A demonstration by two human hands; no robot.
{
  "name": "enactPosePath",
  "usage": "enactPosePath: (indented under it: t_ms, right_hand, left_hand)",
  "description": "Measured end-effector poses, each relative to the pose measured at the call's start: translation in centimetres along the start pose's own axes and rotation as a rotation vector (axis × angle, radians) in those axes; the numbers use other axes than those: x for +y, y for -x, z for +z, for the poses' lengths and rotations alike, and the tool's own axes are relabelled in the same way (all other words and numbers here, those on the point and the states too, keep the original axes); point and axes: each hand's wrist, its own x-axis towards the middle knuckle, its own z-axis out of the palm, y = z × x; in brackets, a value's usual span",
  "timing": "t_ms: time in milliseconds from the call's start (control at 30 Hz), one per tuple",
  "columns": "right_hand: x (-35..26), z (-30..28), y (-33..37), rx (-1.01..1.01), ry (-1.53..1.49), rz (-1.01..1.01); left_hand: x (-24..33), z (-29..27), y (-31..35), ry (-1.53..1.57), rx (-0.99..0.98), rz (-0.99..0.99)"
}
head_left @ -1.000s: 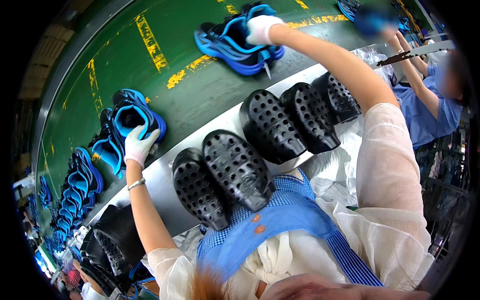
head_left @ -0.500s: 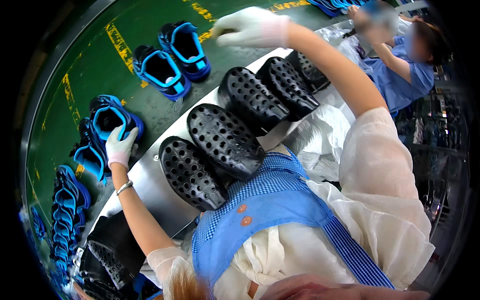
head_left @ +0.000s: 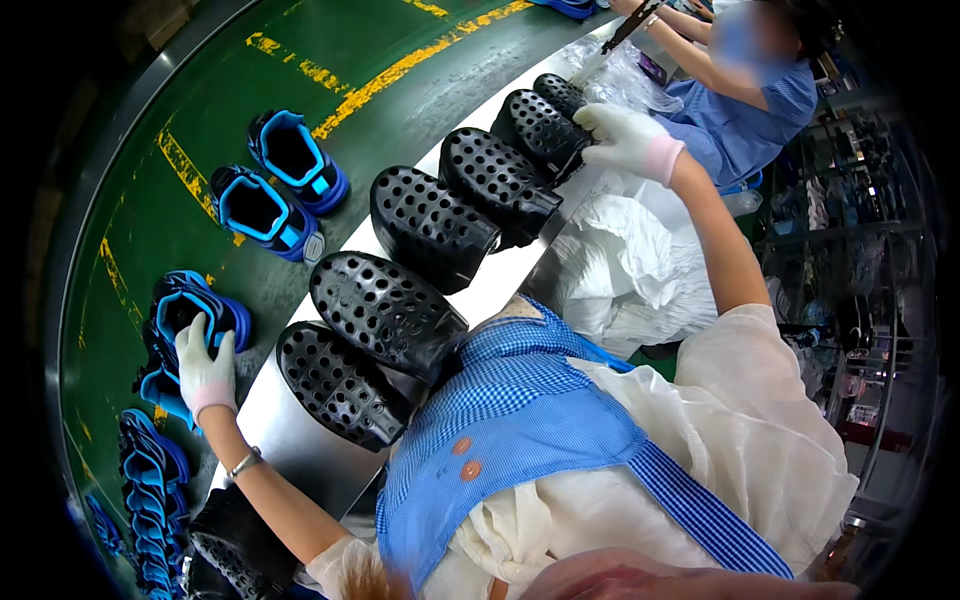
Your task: The person assembles shoes by hand at a workstation, picking up blue and black shoe uppers and pressing black plastic components into the heel area.
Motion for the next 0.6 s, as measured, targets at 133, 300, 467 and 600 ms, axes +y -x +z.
enactPosePath:
  t_ms: [133, 300, 467, 600]
  right_hand:
    - [1.6, 0.9, -0.3, 0.005, -0.034, 0.001]
    - [-0.2, 0.5, -1.0, -0.009, -0.03, -0.049]
    - [0.3, 0.1, -0.8, -0.011, 0.007, -0.051]
    - [0.1, -0.8, 0.0, -0.001, -0.102, -0.039]
  left_hand:
    - [2.2, -1.7, 0.1, 0.019, 0.132, 0.099]
    - [3.0, -2.2, 0.5, 0.125, 0.136, 0.14]
    - [4.2, -1.3, -0.4, 0.202, 0.157, 0.228]
    - [4.7, -1.2, -0.4, 0.262, 0.157, 0.261]
